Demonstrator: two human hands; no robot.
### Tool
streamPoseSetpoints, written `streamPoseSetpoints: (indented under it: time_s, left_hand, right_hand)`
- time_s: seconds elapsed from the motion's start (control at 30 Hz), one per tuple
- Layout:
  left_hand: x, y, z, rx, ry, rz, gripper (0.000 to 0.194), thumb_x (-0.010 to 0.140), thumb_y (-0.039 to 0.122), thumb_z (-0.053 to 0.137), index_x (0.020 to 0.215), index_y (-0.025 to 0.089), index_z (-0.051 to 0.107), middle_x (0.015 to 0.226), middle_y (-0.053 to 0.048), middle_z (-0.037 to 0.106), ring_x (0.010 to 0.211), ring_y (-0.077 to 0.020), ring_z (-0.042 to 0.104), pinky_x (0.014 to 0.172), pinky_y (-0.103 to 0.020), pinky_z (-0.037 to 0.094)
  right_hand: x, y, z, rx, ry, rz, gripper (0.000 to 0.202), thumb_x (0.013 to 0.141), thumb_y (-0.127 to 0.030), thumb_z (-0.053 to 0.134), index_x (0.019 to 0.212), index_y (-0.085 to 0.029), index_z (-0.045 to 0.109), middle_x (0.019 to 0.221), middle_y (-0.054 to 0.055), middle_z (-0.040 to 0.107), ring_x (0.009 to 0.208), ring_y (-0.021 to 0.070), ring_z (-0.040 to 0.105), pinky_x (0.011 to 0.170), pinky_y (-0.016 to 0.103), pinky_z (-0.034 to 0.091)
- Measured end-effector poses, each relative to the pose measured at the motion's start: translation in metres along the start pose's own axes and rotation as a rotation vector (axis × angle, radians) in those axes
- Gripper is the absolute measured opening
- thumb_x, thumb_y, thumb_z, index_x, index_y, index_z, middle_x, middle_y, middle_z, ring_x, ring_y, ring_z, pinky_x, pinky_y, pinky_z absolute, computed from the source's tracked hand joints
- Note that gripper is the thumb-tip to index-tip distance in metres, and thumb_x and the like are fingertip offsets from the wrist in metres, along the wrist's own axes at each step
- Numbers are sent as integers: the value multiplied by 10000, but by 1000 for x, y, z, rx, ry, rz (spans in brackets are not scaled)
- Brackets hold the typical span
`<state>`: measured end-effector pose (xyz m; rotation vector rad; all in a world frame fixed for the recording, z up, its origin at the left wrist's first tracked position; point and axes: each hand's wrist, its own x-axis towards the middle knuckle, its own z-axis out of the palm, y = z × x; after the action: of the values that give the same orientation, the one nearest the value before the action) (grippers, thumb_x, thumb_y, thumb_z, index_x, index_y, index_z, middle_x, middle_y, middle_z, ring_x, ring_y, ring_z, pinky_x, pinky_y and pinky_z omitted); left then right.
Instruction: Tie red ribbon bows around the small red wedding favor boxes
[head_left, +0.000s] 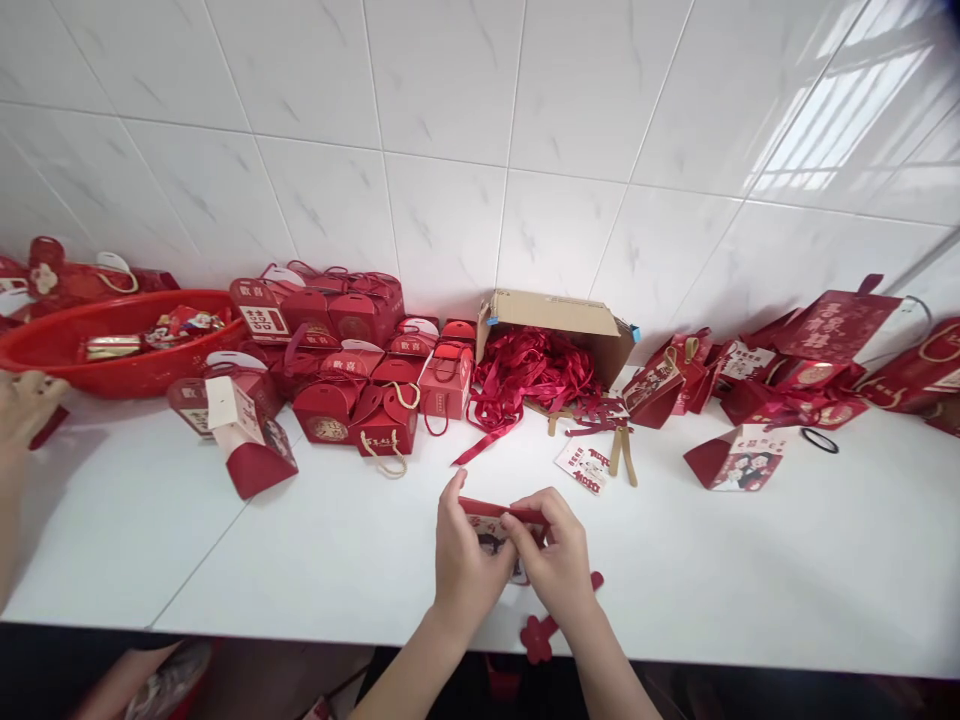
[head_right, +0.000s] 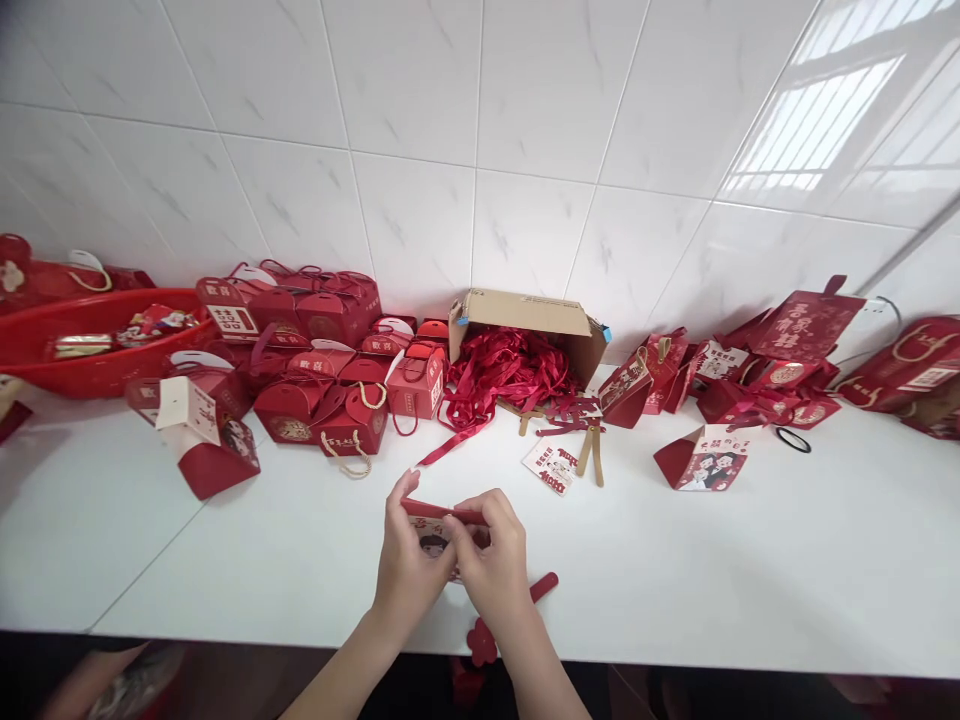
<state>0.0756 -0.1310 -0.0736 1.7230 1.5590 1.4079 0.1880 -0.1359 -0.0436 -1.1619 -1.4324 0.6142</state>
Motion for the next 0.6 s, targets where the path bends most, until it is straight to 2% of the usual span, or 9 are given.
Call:
streamPoseSetpoints:
  time_s: [0.13,0.2,0.27,0.37,0.43,0.6]
  left_hand:
    - [1,-5,-9,46,56,106,612,811,285,616,1327,173,307,1271,-177,451,1224,-290,470,952,-469,462]
    - [1,-9,-18,83,89,135,474,801,294,629,1198,167,405,1144,-143,508,1094,-265,539,884,-430,496]
    - [2,-12,-30,94,-6,87,267,818,315,609,1013,180,485,941,-74,567,868,-211,596,745,-351,525]
    - [7,-13,-52,82,-288,-7,139,858,333,555,843,196,541,736,-7,601,652,-154,591,621,-275,506]
    - [12,-12,-69,74,-383,-45,140,864,329,543,830,199,577,719,-5,634,641,-150,609,613,-259,506]
    - [28,-7,-106,111,-470,-28,193,887,332,496,769,214,594,752,-16,651,705,-164,624,659,-254,517]
  right_hand:
    - [1,1,-3,-60,27,-37,34,838,-200,603,805,-193,598,774,26,589,727,164,587,630,283,494]
    - [1,2,-4,-73,35,-56,33,844,-196,595,810,-192,595,774,27,585,730,164,583,627,282,488]
    - [1,3,-5,-73,36,-77,36,850,-191,586,814,-193,593,771,26,578,721,161,577,617,279,485]
    - [0,5,-8,-69,36,-99,33,852,-177,581,828,-198,592,780,27,581,727,162,576,623,282,486]
    - [-1,8,-11,-68,39,-107,35,852,-171,581,837,-201,591,787,27,583,733,161,575,630,285,485]
    - [-1,12,-23,-78,47,-120,32,862,-197,579,831,-202,587,772,27,570,711,161,559,611,290,470]
